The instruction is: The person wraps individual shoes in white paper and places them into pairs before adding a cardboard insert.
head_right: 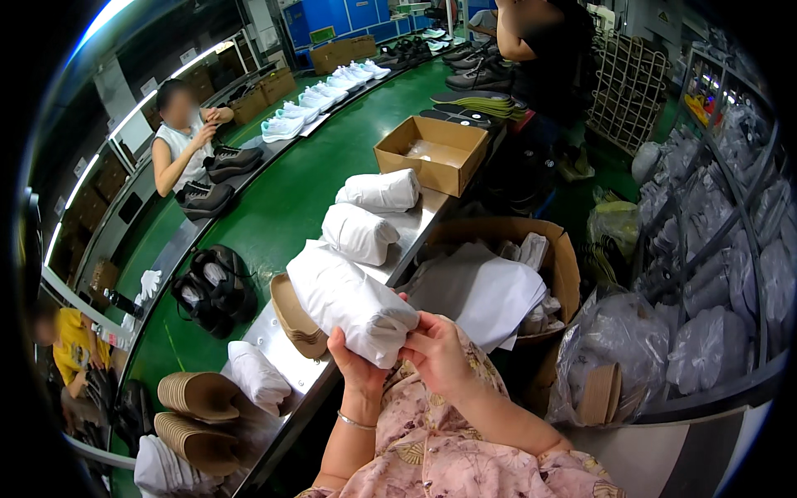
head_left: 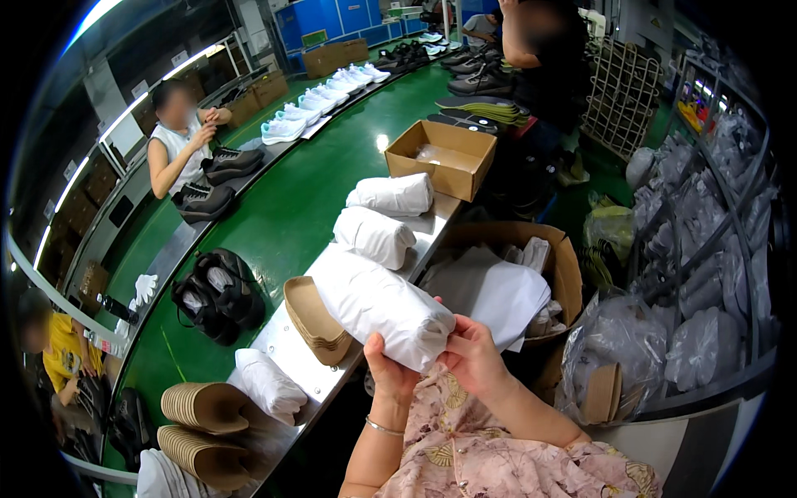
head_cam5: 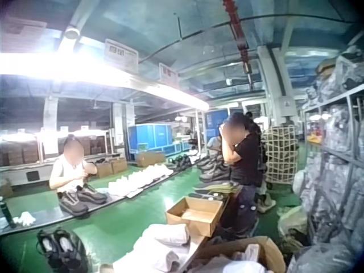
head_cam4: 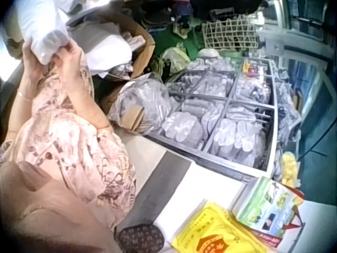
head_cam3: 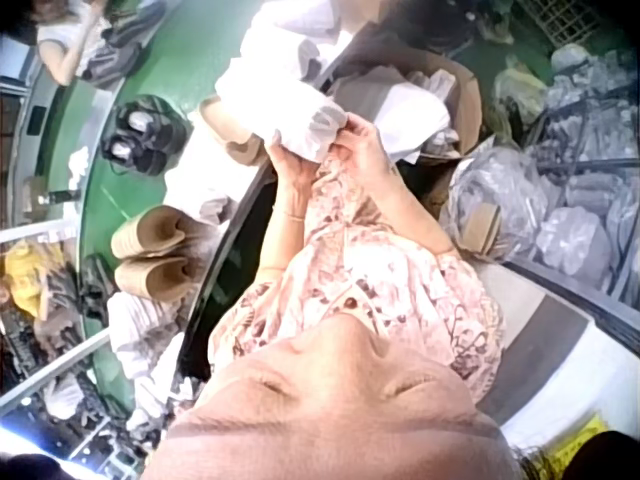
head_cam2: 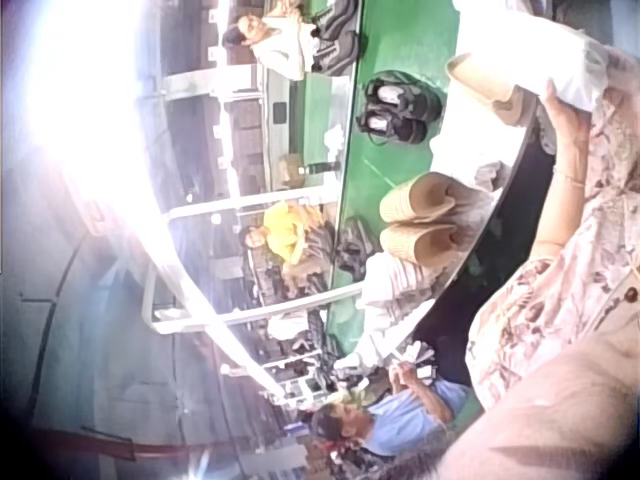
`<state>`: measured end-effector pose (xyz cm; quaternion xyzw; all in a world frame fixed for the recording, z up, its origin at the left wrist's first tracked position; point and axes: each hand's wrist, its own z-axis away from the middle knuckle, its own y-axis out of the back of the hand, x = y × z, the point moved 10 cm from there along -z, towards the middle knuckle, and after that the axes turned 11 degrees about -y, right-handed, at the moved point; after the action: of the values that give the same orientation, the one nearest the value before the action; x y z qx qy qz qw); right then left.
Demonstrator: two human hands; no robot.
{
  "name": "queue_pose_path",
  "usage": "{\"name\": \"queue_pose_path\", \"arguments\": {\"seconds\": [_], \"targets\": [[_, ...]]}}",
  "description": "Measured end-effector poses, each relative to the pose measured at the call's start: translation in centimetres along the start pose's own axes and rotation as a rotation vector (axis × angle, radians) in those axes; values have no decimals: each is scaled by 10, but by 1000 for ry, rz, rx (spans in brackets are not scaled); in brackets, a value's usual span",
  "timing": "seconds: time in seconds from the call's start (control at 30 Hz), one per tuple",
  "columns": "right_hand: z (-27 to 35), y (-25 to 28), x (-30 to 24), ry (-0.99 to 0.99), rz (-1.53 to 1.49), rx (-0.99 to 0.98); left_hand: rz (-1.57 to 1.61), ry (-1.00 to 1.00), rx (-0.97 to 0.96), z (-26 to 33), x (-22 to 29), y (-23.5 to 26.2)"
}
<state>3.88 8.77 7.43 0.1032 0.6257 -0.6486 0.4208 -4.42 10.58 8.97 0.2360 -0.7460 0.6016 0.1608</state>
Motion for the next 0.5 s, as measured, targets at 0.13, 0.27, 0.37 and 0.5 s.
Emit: {"name": "queue_pose_path", "arguments": {"seconds": [0.13, 0.27, 0.37, 0.5], "targets": [[4, -10, 20, -201, -477, -279, 7, 6, 13, 0, -2, 6], [8, -20, 25, -191, -551, -372, 3, 55, -31, 6, -4, 4], [10, -22, 22, -111, -469, -367, 4, 56, -58, 9, -6, -3], [12, -19, 28, -119, -509, -412, 62, 74, -94, 14, -6, -8]]}}
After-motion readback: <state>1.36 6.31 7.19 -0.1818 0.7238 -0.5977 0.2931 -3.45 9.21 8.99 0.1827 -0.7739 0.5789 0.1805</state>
